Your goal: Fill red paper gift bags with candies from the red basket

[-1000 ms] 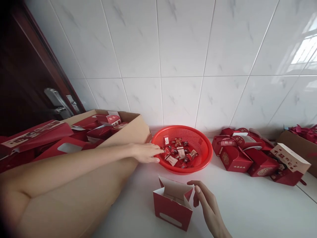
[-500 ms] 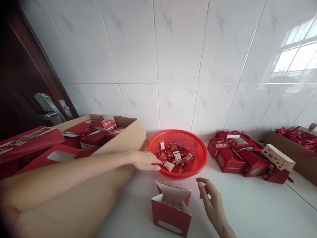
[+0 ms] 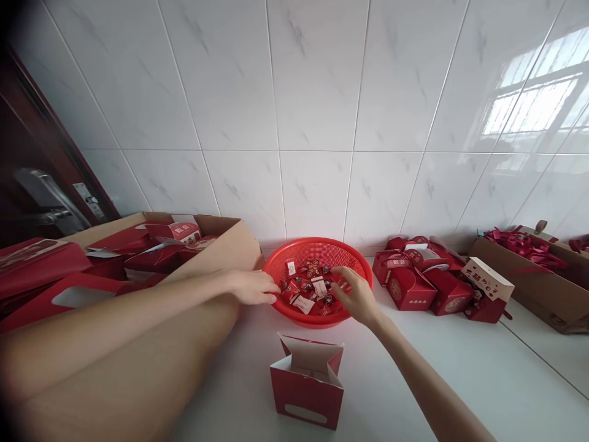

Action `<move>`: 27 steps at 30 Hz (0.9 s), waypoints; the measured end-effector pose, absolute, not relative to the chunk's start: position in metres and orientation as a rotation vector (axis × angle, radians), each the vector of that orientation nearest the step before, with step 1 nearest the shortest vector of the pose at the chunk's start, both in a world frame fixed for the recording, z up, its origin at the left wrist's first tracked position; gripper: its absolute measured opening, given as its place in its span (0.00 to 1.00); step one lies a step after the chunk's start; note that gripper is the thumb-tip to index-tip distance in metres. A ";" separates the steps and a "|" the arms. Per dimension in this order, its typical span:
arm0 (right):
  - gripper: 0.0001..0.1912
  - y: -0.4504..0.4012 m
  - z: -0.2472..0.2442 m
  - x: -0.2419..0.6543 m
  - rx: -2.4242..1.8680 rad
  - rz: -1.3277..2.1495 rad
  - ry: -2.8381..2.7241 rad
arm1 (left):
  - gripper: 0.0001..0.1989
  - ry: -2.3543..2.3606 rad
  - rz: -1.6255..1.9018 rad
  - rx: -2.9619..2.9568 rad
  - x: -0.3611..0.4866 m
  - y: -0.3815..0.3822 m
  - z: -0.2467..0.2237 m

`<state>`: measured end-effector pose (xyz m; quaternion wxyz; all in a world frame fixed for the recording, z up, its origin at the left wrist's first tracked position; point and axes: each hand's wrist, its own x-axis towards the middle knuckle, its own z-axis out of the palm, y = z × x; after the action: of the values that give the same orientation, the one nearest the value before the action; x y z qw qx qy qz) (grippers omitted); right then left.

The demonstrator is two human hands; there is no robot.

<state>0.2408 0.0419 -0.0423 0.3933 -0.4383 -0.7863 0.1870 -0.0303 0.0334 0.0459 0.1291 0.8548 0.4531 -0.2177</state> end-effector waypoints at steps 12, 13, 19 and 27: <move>0.49 0.120 -0.040 0.154 -0.894 0.551 -3.189 | 0.22 1.424 -0.710 2.439 -0.029 0.029 0.053; 0.47 0.122 -0.043 0.148 -0.857 0.518 -3.217 | 0.22 1.425 -0.703 2.439 -0.030 0.030 0.052; 0.20 0.144 -0.034 0.139 -1.055 0.241 -3.055 | 0.19 1.377 -0.674 2.445 -0.032 0.032 0.047; 0.21 0.163 -0.017 0.176 -1.268 0.266 -2.889 | 0.19 1.376 -0.639 2.449 -0.031 0.030 0.047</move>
<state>0.1762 0.1635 -0.0172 -0.0124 -0.4004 -0.9124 0.0839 -0.0312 0.0304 0.0473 0.1300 0.8430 0.4735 -0.2198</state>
